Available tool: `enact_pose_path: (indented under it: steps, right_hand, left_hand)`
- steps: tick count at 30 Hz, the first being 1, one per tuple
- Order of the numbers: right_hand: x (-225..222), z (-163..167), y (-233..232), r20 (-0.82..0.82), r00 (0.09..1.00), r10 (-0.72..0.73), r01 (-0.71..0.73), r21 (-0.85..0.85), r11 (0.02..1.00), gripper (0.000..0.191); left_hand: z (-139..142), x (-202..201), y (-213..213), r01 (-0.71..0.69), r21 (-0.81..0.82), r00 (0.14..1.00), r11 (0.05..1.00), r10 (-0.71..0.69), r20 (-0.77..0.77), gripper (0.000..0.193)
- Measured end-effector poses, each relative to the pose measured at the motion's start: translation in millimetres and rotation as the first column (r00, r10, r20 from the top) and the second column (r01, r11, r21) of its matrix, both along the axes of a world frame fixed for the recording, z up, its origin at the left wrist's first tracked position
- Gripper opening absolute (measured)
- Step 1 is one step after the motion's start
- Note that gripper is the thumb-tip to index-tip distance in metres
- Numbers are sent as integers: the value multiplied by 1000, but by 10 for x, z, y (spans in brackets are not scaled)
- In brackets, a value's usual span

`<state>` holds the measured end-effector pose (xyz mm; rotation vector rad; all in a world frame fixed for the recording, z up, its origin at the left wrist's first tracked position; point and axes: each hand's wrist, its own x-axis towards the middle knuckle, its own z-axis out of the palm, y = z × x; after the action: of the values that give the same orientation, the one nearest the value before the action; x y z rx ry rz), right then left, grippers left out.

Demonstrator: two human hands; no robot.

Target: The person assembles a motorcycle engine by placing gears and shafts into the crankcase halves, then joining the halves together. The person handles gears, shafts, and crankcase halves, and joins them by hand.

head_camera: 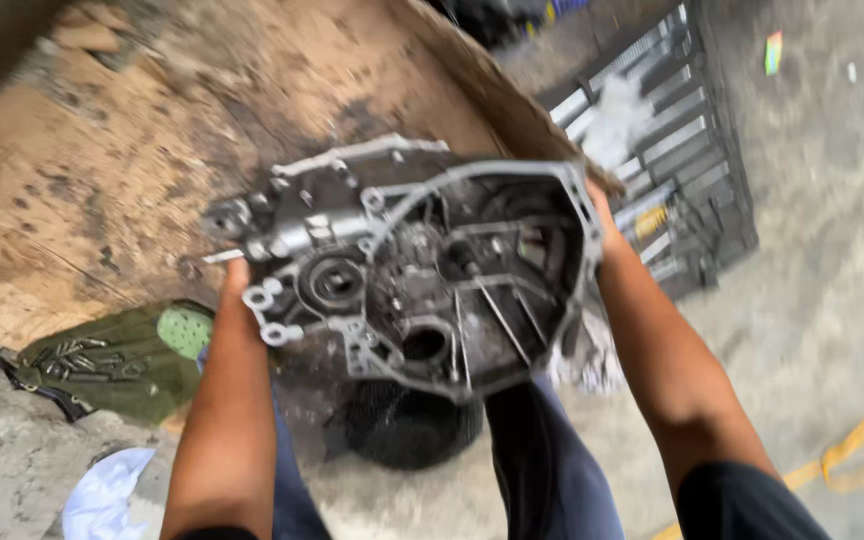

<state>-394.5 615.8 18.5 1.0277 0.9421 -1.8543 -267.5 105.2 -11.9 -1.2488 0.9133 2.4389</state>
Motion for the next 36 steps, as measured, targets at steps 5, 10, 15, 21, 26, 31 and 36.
enact_pose_path:
  steps: [5, 10, 15, 21, 26, 31, 36]
  right_hand:
    - [-65, -172, -147, 79, 987, 143, -140, -39, 989, 54]
    - [-482, -299, -279, 59, 963, 264, -260, -64, 964, 55]
    - [-866, -393, -501, 37, 914, 404, -401, -73, 913, 56]
    - [-518, -291, -639, 30, 896, 443, -439, -85, 894, 57]
    - [308, -105, -833, 42, 924, 381, -376, -87, 922, 58]
    - [579, -243, -1486, 58, 923, 380, -368, -154, 917, 59]
    - [275, -380, -2385, 0, 849, 528, -518, -195, 833, 60]
  left_hand:
    - [-60, 291, -115, 0, 12, 1000, 1000, 0, 23, 64]
    - [117, 1072, 33, -61, 16, 987, 998, 58, 150, 63]
    - [142, 1539, 281, -123, 26, 973, 992, 115, 198, 62]
    - [-83, 1171, -160, -69, 24, 996, 997, 67, 58, 61]
    - [-430, 679, -983, 67, -18, 986, 998, -69, -149, 60]
    - [-337, 1193, -1552, 34, -59, 993, 998, -40, -109, 59]
    - [-120, 2141, -1815, -82, -76, 997, 994, 81, -15, 58]
